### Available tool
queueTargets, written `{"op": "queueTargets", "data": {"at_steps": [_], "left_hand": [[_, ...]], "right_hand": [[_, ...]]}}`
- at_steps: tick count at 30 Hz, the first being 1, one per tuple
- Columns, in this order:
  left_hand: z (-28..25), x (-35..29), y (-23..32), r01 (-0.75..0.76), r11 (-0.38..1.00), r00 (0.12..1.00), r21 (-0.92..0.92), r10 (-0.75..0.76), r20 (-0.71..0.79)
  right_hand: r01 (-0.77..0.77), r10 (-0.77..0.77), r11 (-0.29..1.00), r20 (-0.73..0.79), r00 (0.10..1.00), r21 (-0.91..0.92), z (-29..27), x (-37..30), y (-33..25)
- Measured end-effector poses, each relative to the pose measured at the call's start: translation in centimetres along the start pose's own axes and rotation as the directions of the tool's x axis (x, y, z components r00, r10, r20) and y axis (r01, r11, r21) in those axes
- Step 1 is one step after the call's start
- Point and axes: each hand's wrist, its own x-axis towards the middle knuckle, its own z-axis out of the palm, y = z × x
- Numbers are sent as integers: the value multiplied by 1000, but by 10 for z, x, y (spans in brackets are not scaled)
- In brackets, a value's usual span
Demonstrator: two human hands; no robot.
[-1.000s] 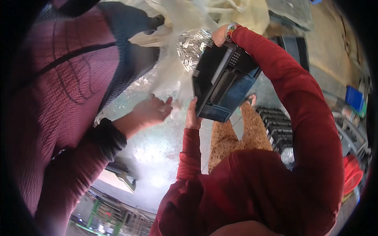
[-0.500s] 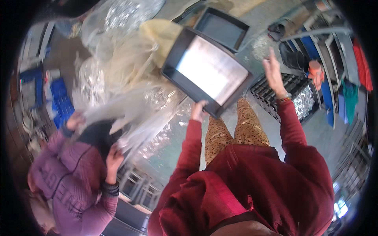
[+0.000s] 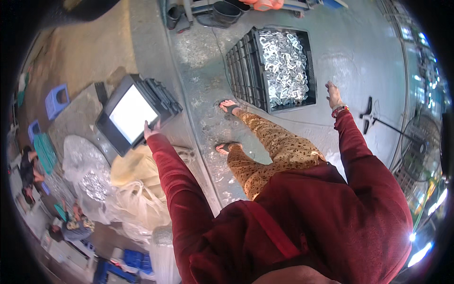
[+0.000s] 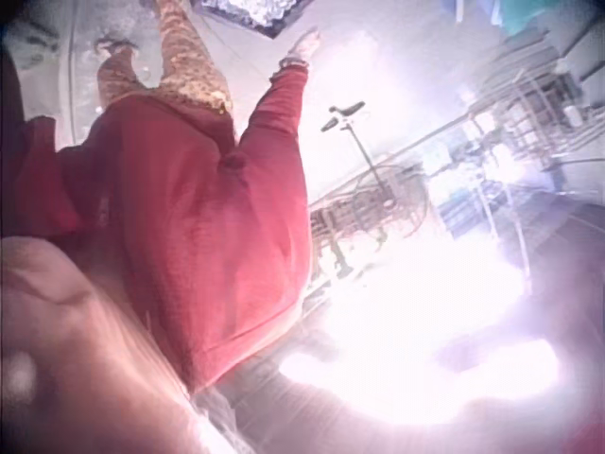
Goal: The person pours metal parts from a bag into crates, stacks the crates, and walks to another workstation. The person then sits down and sorts metal buckles from a plastic sheet by hand.
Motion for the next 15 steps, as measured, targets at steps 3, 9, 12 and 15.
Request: {"op": "queueTargets", "data": {"at_steps": [3,9,12,15], "left_hand": [[-9,3,-22,-41,985,999,167,46,-26],[17,-99,-152,18,800,957,600,-188,223],[116,-225,-285,-525,139,681,840,-523,513],[127,-223,-349,-829,-401,437,390,-30,899]], "right_hand": [[89,-108,993,298,949,77,10,25,8],[261,-209,953,287,935,-154,31,56,-6],[331,-296,859,151,943,-390,32,62,-15],[391,-335,890,246,910,-234,41,49,-47]]}}
